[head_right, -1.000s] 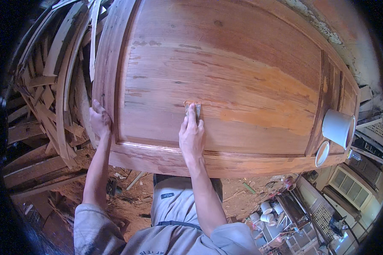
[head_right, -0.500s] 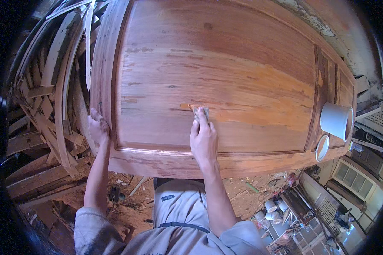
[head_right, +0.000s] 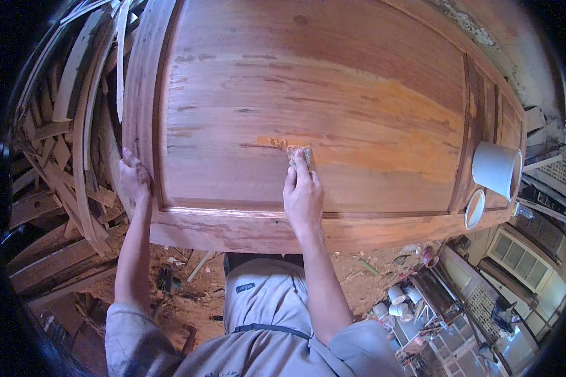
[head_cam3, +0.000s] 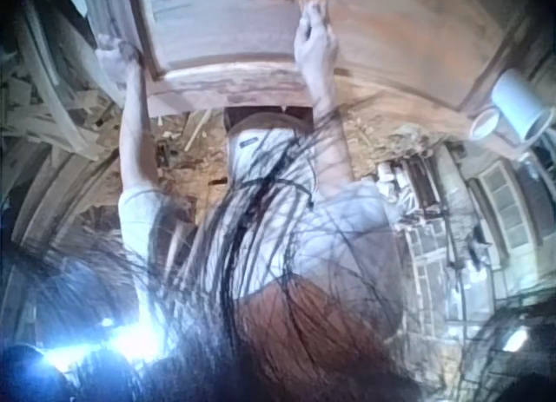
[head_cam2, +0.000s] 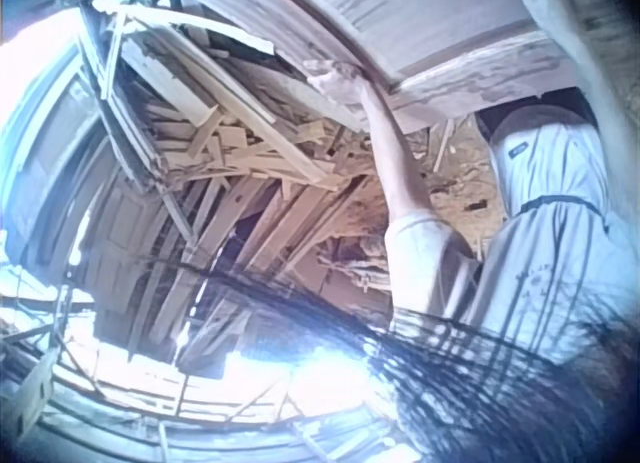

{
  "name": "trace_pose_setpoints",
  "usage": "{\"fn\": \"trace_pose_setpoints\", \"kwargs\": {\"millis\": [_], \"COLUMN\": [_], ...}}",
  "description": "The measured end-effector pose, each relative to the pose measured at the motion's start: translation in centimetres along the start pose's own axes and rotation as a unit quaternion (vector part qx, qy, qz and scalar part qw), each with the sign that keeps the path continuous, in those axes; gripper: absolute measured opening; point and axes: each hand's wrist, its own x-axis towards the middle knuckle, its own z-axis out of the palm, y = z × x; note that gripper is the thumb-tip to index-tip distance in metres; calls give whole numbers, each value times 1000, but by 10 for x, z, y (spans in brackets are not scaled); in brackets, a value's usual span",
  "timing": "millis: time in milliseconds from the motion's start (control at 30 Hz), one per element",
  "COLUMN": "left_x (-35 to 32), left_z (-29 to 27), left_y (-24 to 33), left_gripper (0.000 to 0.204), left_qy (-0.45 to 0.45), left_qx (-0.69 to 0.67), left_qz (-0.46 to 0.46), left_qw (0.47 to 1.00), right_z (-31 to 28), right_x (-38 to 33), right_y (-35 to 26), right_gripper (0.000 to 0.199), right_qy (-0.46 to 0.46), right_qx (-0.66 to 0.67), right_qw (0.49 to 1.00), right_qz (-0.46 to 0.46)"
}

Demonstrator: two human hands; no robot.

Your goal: The person applies wood filler to a large wooden door panel by hand and using a putty knife, smoothing the material into cracks and imperfections.

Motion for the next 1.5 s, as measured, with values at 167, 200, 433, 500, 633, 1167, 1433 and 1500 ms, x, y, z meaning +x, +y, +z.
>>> {"fn": "trace_pose_setpoints", "kwargs": {"millis": [167,200,433,500,633,1167,1433,1500], "left_x": [8,6,3,3,0,5,1,7], "left_z": [6,5,2,3,0,8,2,9], "left_y": [1,1,5,3,-1,-3,-2,-2], "left_gripper": [78,78,77,76,76,78,80,80], "left_qy": [-26,-29,-19,-20,-19,-16,-39,-6], "left_qx": [-6,-4,-6,-1,-4,-3,-9,3], "left_qz": [3,4,-4,5,-4,-1,-14,-4], "left_qw": [1000,1000,1000,1000,1000,1000,999,1000], "right_z": [3,2,-15,-16,-13,-42,-61,-52], "right_x": [15,18,11,16,5,23,25,28], "right_y": [21,20,30,29,44,76,85,87], "right_gripper": [39,39,42,42,41,38,39,39], "right_qy": [81,80,73,55,37,63,50,81], "right_qx": [21,15,-3,2,14,-4,-6,-47], "right_qw": [992,994,994,997,998,996,997,995], "right_qz": [-93,-71,-82,-54,-45,-63,-52,-43]}}
